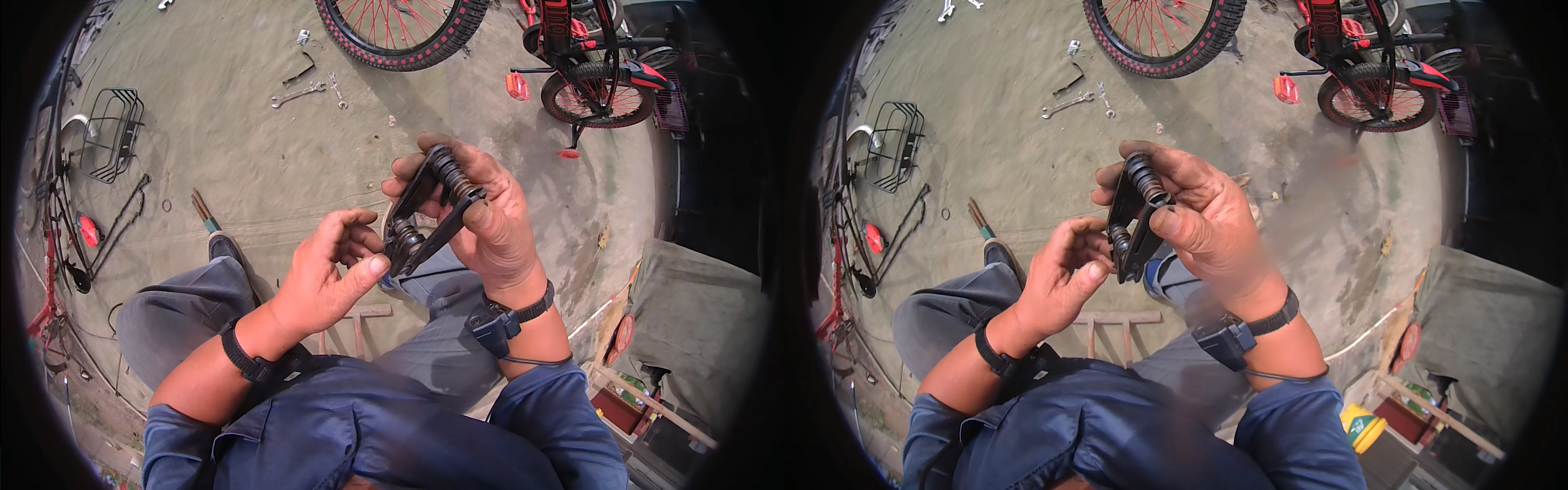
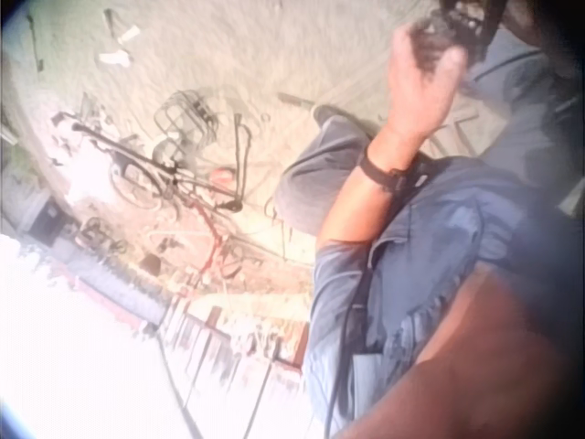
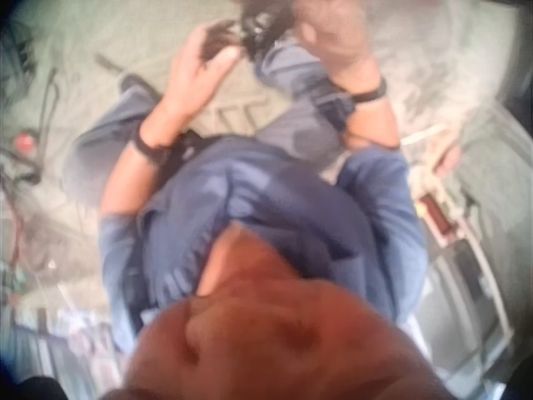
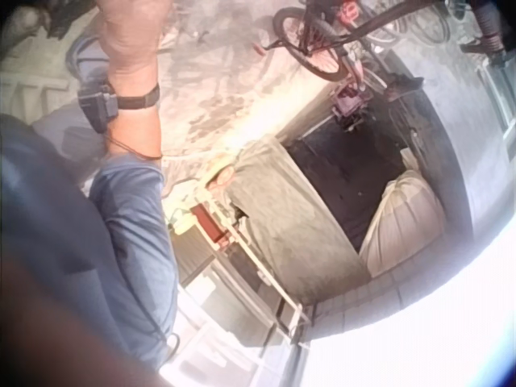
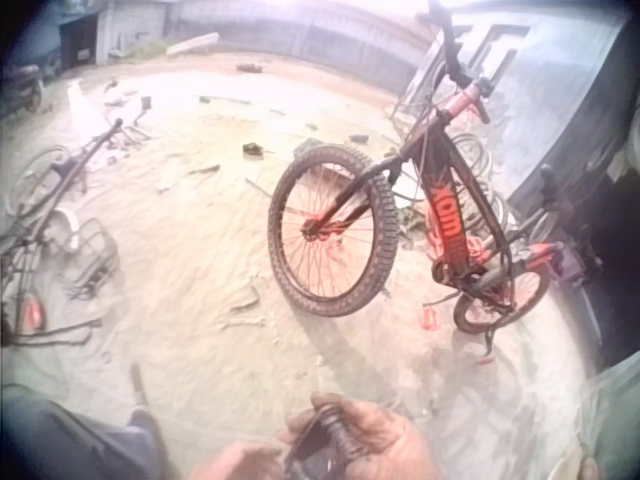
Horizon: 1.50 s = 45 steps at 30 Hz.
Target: The person assembles a bicycle gear shifter by hand, threading a spring, washers, and a cable onto a rod and securing them into the shifter body. The person handles small metal parts and the shifter casing, aligning and compressing components to complete the assembly.
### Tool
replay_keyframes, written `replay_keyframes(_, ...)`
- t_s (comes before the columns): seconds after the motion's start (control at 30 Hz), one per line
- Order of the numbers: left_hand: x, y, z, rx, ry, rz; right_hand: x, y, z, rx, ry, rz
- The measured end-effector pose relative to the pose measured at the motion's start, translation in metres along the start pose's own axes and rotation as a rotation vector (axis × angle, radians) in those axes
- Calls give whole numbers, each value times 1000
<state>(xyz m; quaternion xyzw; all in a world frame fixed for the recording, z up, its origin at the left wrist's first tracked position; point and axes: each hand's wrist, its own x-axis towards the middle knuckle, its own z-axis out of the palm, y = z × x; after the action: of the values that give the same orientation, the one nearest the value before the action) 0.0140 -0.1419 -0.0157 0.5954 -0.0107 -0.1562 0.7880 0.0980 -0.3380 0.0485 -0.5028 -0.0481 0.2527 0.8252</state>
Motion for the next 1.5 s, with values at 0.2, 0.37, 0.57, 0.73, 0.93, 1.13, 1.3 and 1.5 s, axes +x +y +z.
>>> replay_keyframes(0.2, 25, -35, -19, 199, 157, -330, -12, -13, -12, -214, 98, -41)
replay_keyframes(0.37, 37, -40, -16, 214, 121, -296, -17, -14, -19, -171, 103, -14)
replay_keyframes(0.57, 42, -35, -13, 232, 137, -303, -19, -13, -26, -158, 110, -17)
replay_keyframes(0.73, 42, -40, -17, 237, 133, -288, -23, -15, -29, -195, 134, -17)
replay_keyframes(0.93, 71, -84, -64, 398, 315, -353, -26, -24, -41, -291, 239, -121)
replay_keyframes(1.13, 109, -142, -108, 783, 298, -395, -37, -42, -57, -424, 424, -159)
replay_keyframes(1.3, 141, -173, -101, 1117, 162, -269, -38, -40, -77, -473, 411, -261)
replay_keyframes(1.5, 201, -208, -75, 1255, -53, -209, -42, -37, -95, -453, 524, -239)
